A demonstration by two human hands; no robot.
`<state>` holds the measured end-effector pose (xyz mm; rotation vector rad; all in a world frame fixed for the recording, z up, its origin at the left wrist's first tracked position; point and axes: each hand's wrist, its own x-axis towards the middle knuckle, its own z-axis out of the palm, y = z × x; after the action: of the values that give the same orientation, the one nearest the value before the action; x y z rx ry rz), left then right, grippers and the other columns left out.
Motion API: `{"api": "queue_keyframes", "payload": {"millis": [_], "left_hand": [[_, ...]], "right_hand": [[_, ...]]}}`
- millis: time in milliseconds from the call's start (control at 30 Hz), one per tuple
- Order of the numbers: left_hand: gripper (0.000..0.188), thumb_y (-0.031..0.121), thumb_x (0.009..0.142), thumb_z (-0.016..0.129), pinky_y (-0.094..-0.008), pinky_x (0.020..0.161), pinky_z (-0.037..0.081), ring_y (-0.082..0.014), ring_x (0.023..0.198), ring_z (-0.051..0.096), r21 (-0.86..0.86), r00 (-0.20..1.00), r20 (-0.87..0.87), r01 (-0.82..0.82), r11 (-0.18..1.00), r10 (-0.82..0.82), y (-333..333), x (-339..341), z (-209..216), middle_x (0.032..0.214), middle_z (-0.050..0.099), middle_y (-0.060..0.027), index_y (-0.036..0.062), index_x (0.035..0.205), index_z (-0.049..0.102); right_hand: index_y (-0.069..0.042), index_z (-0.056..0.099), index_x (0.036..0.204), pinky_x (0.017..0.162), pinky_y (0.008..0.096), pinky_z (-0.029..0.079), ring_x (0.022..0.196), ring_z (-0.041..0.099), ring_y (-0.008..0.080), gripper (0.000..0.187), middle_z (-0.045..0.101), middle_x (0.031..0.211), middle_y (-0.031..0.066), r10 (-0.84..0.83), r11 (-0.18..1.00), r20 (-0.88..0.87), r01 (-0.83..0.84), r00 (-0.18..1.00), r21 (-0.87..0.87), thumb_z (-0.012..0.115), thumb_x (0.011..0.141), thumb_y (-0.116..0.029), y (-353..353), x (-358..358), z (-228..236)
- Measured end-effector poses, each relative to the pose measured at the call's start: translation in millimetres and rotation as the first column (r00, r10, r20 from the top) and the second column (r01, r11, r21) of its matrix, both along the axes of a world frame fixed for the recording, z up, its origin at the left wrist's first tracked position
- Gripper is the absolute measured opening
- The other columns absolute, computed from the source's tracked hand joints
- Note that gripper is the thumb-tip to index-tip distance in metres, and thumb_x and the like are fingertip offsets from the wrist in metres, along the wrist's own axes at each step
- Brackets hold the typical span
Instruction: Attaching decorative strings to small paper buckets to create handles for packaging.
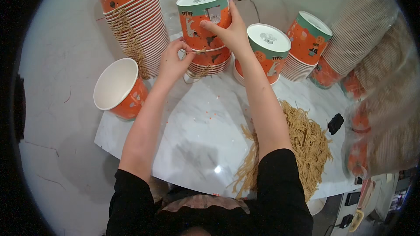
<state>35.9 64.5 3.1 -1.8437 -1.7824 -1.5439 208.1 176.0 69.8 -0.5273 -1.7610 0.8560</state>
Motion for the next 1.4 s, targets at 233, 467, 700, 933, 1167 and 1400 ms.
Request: {"api": "queue_keyframes", "payload": {"millis": [233,467,700,933,1167,1400], "left_hand": [[0.020,0.019,0.078,0.075,-0.0433,0.079,0.053,-0.0333,0.088,0.069,-0.220,0.990,0.143,0.040,0.975,-0.008,-1.0,-11.0,-4.3,0.094,0.072,-0.0177,0.0019,0.082,0.066],[0.024,0.025,0.080,0.076,-0.0415,0.074,0.054,-0.0337,0.079,0.070,-0.247,0.981,0.191,0.090,0.965,-0.043,2.9,-14.1,-18.7,0.081,0.071,-0.0163,0.0024,0.084,0.069],[0.026,0.028,0.079,0.078,-0.0413,0.071,0.055,-0.0315,0.076,0.071,-0.424,0.993,0.116,0.043,0.905,0.007,-9.1,-2.7,0.4,0.078,0.072,-0.0146,0.0035,0.083,0.071],[0.029,0.032,0.076,0.080,-0.0400,0.070,0.055,-0.0301,0.074,0.071,-0.360,0.984,0.177,0.084,0.929,-0.021,-9.4,-6.8,-4.1,0.077,0.072,-0.0139,0.0046,0.082,0.072],[0.028,0.031,0.076,0.079,-0.0401,0.072,0.054,-0.0292,0.077,0.071,-0.460,0.975,0.224,0.109,0.881,-0.004,-3.7,-13.6,-14.4,0.077,0.072,-0.0135,0.0046,0.079,0.070],[0.045,0.035,0.077,0.079,-0.0459,0.079,0.055,-0.0333,0.092,0.071,-0.605,0.961,-0.259,-0.237,0.760,0.093,-22.6,-7.8,1.5,0.096,0.073,-0.0163,0.0009,0.103,0.066]], "right_hand": [[-0.003,0.036,0.151,0.103,0.0361,0.045,0.121,0.058,0.0219,0.095,0.060,0.131,0.0146,-0.003,0.971,0.174,0.045,0.985,-0.236,0.084,0.080,-0.043,-9.1,10.7,3.1],[0.002,0.013,0.159,0.101,0.0343,0.044,0.120,0.057,0.0237,0.116,0.059,0.125,0.0171,0.081,0.967,0.203,-0.027,0.976,-0.252,0.085,0.079,-0.041,-6.3,11.2,2.9],[0.002,0.017,0.156,0.109,0.0415,0.042,0.136,0.044,0.0363,0.116,0.039,0.148,0.0290,-0.400,0.839,0.114,0.314,0.909,0.445,0.088,0.074,-0.040,-5.9,-9.0,-9.8],[-0.005,0.060,0.123,0.100,0.0412,0.049,0.126,0.053,0.0329,0.063,0.049,0.136,0.0186,-0.295,0.922,0.090,0.259,0.951,0.288,0.088,0.074,-0.032,-18.6,-7.0,-1.6],[-0.007,0.063,0.122,0.093,0.0377,0.052,0.113,0.060,0.0286,0.059,0.056,0.128,0.0161,-0.303,0.924,0.136,0.257,0.943,0.282,0.087,0.075,-0.035,-9.5,-4.8,-6.0],[-0.004,0.061,0.126,0.092,0.0377,0.052,0.112,0.060,0.0289,0.061,0.054,0.131,0.0175,-0.379,0.831,0.121,0.281,0.917,0.480,0.085,0.077,-0.032,-12.1,-8.9,-3.9]]}}
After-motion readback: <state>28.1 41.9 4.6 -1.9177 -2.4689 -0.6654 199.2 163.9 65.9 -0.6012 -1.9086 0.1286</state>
